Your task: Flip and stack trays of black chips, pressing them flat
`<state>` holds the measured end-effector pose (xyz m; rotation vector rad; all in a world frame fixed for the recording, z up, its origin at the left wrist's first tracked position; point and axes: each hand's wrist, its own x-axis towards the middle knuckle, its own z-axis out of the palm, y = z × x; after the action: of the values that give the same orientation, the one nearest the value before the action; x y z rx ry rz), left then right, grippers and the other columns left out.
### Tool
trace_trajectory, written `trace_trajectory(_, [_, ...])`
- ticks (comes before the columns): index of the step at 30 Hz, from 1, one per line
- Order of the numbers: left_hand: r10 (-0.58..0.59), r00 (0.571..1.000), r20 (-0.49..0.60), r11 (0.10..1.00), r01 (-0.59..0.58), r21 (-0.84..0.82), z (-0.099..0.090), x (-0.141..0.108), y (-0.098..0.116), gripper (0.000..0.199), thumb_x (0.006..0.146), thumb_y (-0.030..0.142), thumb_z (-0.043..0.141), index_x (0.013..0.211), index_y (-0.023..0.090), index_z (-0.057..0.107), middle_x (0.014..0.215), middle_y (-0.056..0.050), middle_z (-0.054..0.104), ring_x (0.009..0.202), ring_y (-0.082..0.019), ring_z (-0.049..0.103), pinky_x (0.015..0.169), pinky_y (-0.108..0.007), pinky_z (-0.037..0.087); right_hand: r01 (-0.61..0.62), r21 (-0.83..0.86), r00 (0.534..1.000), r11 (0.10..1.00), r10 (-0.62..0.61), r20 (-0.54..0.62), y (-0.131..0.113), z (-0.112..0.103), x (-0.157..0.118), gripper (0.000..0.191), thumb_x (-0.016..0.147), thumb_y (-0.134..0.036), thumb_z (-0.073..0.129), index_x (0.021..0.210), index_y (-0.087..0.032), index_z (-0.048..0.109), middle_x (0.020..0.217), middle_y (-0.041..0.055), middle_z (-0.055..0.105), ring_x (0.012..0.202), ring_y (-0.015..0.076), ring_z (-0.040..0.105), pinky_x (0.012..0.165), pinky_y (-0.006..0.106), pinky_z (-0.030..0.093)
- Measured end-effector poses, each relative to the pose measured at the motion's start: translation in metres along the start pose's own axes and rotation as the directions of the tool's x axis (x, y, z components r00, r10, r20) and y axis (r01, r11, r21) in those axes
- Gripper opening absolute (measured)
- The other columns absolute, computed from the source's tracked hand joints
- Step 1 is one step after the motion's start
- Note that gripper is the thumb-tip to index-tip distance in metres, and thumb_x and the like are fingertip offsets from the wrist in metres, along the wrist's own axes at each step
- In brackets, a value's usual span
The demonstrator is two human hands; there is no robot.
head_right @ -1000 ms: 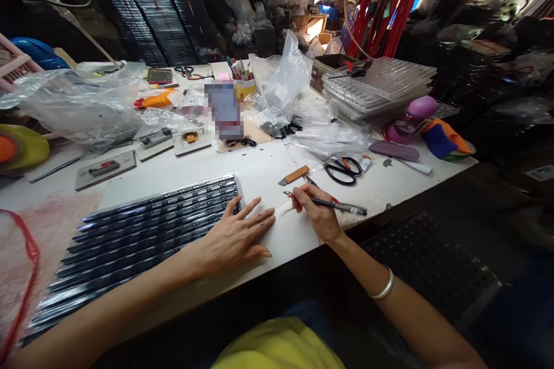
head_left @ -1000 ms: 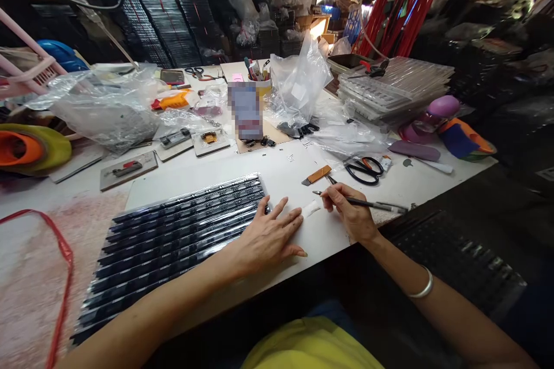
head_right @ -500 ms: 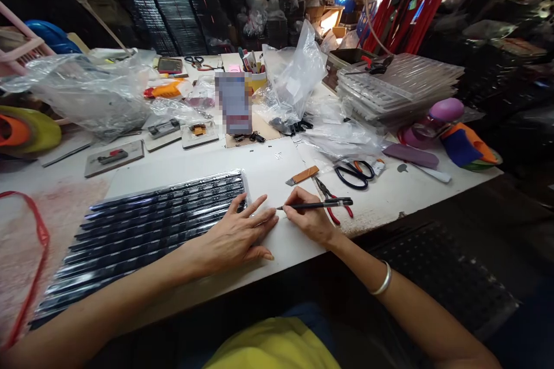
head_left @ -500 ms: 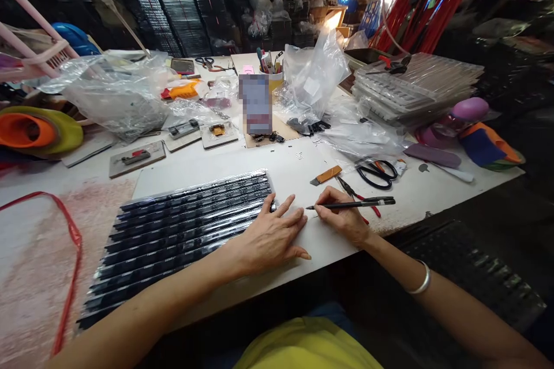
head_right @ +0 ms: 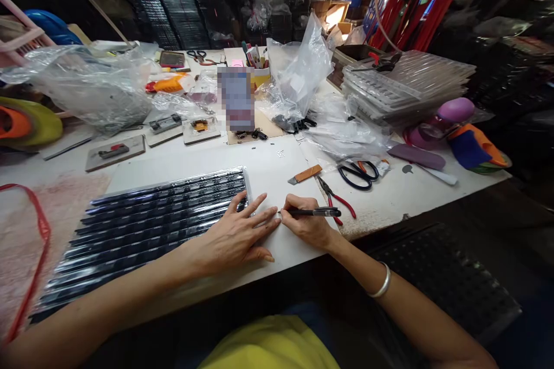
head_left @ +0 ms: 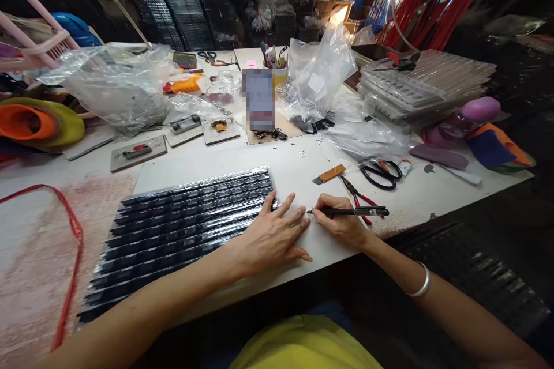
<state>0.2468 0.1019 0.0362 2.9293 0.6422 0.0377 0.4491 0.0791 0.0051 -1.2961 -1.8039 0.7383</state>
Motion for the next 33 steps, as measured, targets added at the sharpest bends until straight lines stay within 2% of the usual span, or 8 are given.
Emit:
trace_trajectory(7, [0.001, 1.000, 0.013, 1.000, -0.001, -0.009, -0.0009, 0.0005, 0.0000, 0.066, 0.087, 0.063, 0.031, 0.134, 0.019, 0.044, 0.134, -0.013, 0.051, 0.135, -0.037, 0.026, 0.105, -0.060, 0.013, 0.026, -0.028, 0.999, 0.999, -0.027, -0.026, 0.0007, 0.0010, 0.0002, 0.019, 0.078, -0.018, 0.049, 0.062, -0.022, 0.040, 0.055, -0.0046, 0.042, 0.050, 0.0107, 0.038, 0.050, 0.025, 0.032])
trace_trajectory(12, [0.003, 1.000, 0.004, 1.000, -0.003, 0.022, -0.0001, 0.0004, 0.0000, 0.066, 0.087, 0.064, 0.032, 0.134, 0.020, 0.045, 0.133, -0.013, 0.052, 0.135, -0.036, 0.028, 0.104, -0.060, 0.016, 0.020, -0.022, 1.000, 1.000, -0.019, 0.006, -0.0007, -0.0005, 0.0002, 0.018, 0.078, -0.018, 0.049, 0.062, -0.021, 0.041, 0.054, -0.0037, 0.045, 0.050, 0.0112, 0.041, 0.049, 0.025, 0.033])
trace_trajectory(25, [0.004, 1.000, 0.019, 1.000, -0.005, 0.024, -0.0022, 0.0005, 0.0007, 0.064, 0.087, 0.062, 0.034, 0.134, 0.020, 0.045, 0.134, -0.013, 0.051, 0.133, -0.037, 0.030, 0.103, -0.061, 0.018, 0.016, -0.020, 1.000, 1.000, -0.016, -0.008, -0.0025, -0.0020, 0.0004, 0.018, 0.077, -0.018, 0.047, 0.061, -0.021, 0.041, 0.055, -0.0034, 0.046, 0.051, 0.0117, 0.041, 0.051, 0.026, 0.033])
trace_trajectory(30, [0.003, 1.000, 0.019, 1.000, -0.003, 0.017, -0.0017, 0.0007, 0.0005, 0.064, 0.087, 0.063, 0.033, 0.133, 0.020, 0.045, 0.133, -0.015, 0.051, 0.134, -0.037, 0.030, 0.104, -0.061, 0.017, -0.007, 0.003, 0.999, 1.000, 0.007, -0.044, -0.0029, -0.0026, 0.0015, 0.019, 0.077, -0.018, 0.051, 0.061, -0.021, 0.041, 0.054, -0.0041, 0.044, 0.050, 0.0113, 0.040, 0.050, 0.026, 0.033])
trace_trajectory(33, [0.006, 1.000, 0.018, 1.000, -0.006, 0.007, -0.0006, 0.0004, 0.0003, 0.064, 0.087, 0.063, 0.033, 0.133, 0.020, 0.046, 0.133, -0.014, 0.052, 0.134, -0.037, 0.029, 0.104, -0.062, 0.017, -0.029, 0.044, 0.997, 0.999, 0.033, -0.075, -0.0020, -0.0056, 0.0010, 0.014, 0.082, -0.021, 0.050, 0.068, -0.021, 0.047, 0.058, -0.0032, 0.049, 0.054, 0.0123, 0.046, 0.053, 0.025, 0.038])
